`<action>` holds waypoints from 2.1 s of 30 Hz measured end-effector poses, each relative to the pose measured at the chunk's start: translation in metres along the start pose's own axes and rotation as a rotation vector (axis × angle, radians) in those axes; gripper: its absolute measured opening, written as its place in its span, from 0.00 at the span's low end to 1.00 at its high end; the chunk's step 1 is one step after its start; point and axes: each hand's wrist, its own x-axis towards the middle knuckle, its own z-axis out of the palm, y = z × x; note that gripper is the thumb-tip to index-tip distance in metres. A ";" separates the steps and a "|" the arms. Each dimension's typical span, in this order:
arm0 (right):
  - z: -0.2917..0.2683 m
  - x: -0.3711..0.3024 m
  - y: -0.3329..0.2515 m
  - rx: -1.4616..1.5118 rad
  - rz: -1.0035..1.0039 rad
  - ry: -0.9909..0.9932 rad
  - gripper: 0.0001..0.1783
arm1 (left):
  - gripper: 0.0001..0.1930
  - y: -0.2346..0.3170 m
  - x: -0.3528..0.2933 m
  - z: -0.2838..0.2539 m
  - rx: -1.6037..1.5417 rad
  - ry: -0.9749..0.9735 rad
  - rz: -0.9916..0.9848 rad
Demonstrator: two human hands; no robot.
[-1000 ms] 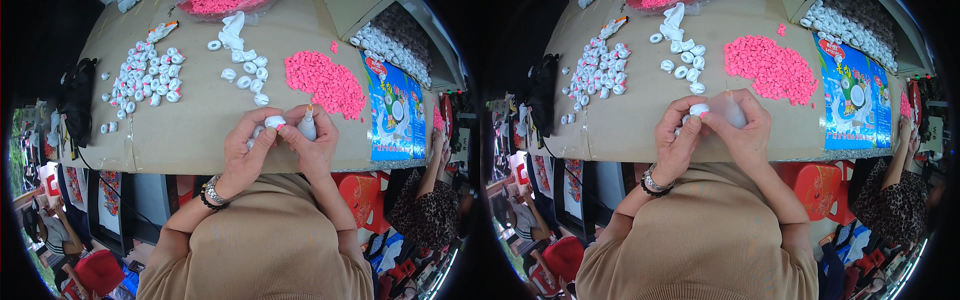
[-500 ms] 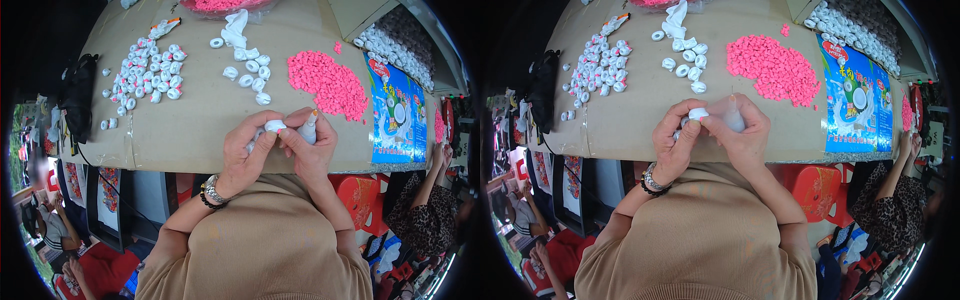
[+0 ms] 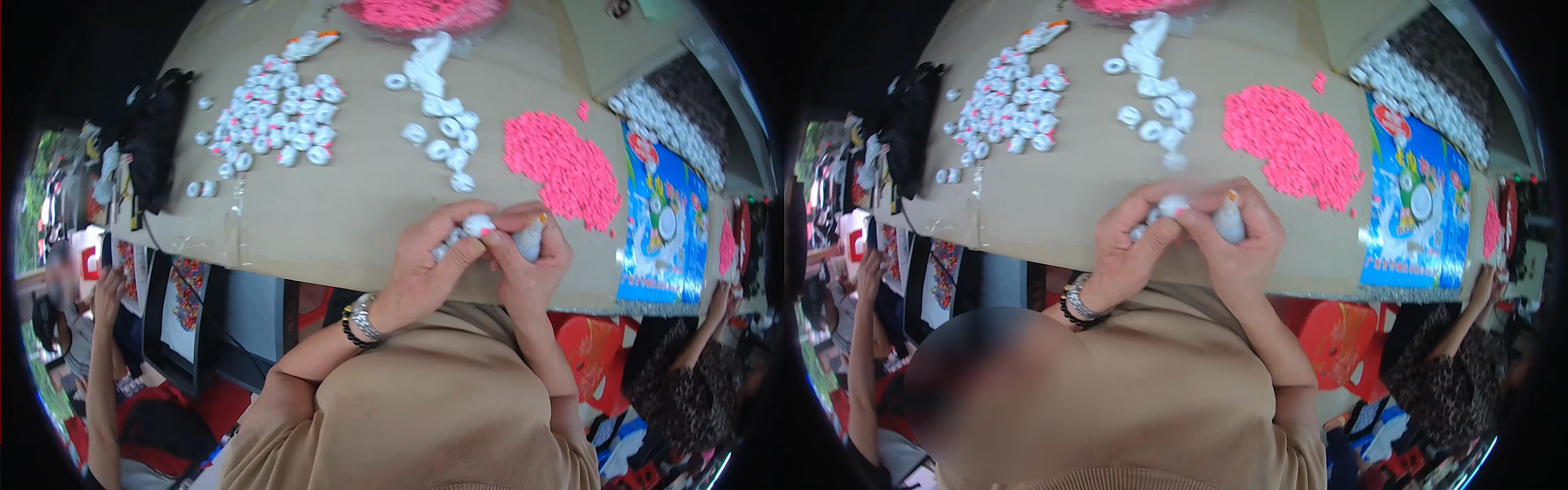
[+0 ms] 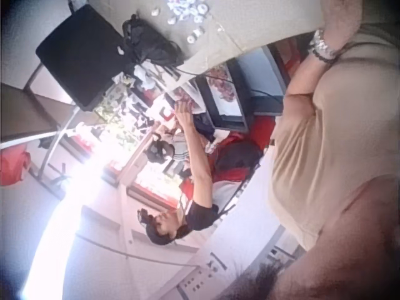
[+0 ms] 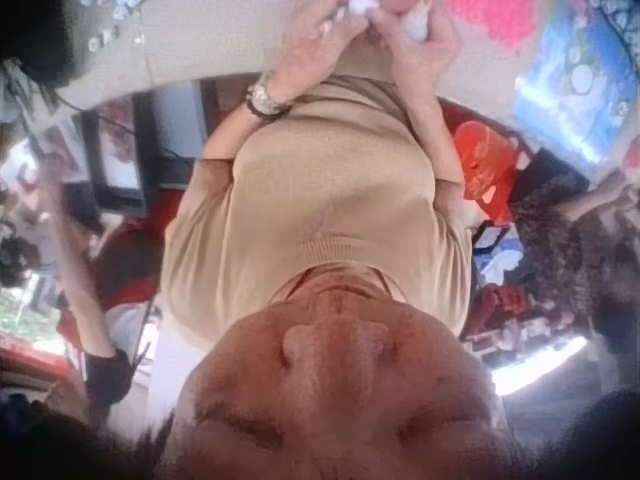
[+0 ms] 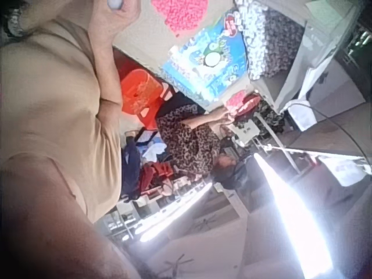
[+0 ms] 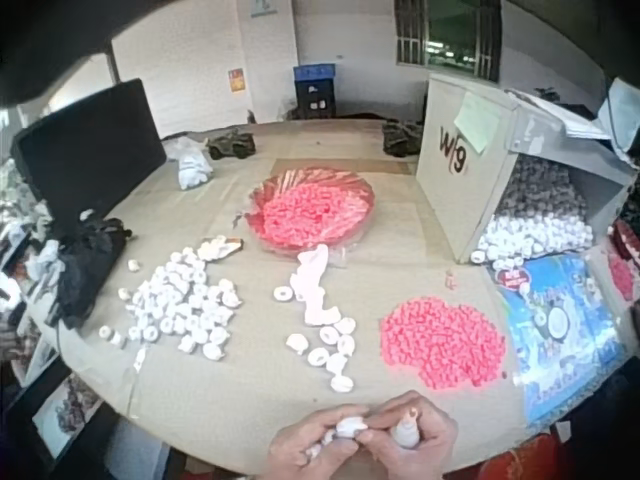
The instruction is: The person applies glue to small white plastic toy components and pink toy pieces using a glue bottle at a factory workbench.
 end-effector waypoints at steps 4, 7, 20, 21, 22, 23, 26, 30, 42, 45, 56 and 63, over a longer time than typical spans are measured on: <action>0.002 -0.005 -0.002 0.077 0.072 -0.007 0.06 | 0.15 0.004 -0.002 -0.001 -0.221 -0.010 -0.121; 0.005 -0.006 -0.003 -0.049 0.017 -0.047 0.06 | 0.15 0.003 -0.007 -0.007 -0.193 -0.020 -0.118; 0.009 -0.002 0.013 0.027 -0.213 -0.068 0.08 | 0.09 0.014 0.001 -0.017 -0.171 -0.065 -0.034; 0.008 -0.002 0.011 0.116 -0.096 -0.079 0.09 | 0.09 0.014 0.004 -0.021 -0.148 -0.064 -0.038; 0.009 -0.003 0.011 0.130 -0.097 -0.107 0.09 | 0.09 0.015 0.007 -0.028 -0.134 -0.037 -0.030; 0.009 -0.003 0.012 0.118 -0.084 -0.093 0.09 | 0.09 0.014 0.011 -0.037 0.055 0.030 0.062; 0.007 -0.004 0.014 0.096 -0.075 -0.099 0.10 | 0.10 0.017 0.027 -0.069 0.358 0.178 0.163; 0.006 -0.005 0.014 0.065 -0.069 -0.129 0.11 | 0.11 0.021 0.043 -0.106 0.906 0.420 0.094; 0.009 -0.001 -0.009 0.015 0.159 -0.071 0.11 | 0.17 0.036 0.034 -0.084 -0.853 0.154 -0.384; 0.005 0.001 -0.016 -0.017 0.229 -0.071 0.16 | 0.18 0.024 0.025 -0.059 -1.169 0.045 -0.570; -0.028 0.003 -0.016 -0.001 0.057 -0.186 0.25 | 0.16 0.000 0.009 -0.019 -1.209 -0.011 -0.616; -0.019 0.002 -0.009 0.302 -0.072 -0.150 0.24 | 0.22 0.006 0.010 -0.017 -0.819 -0.092 -0.611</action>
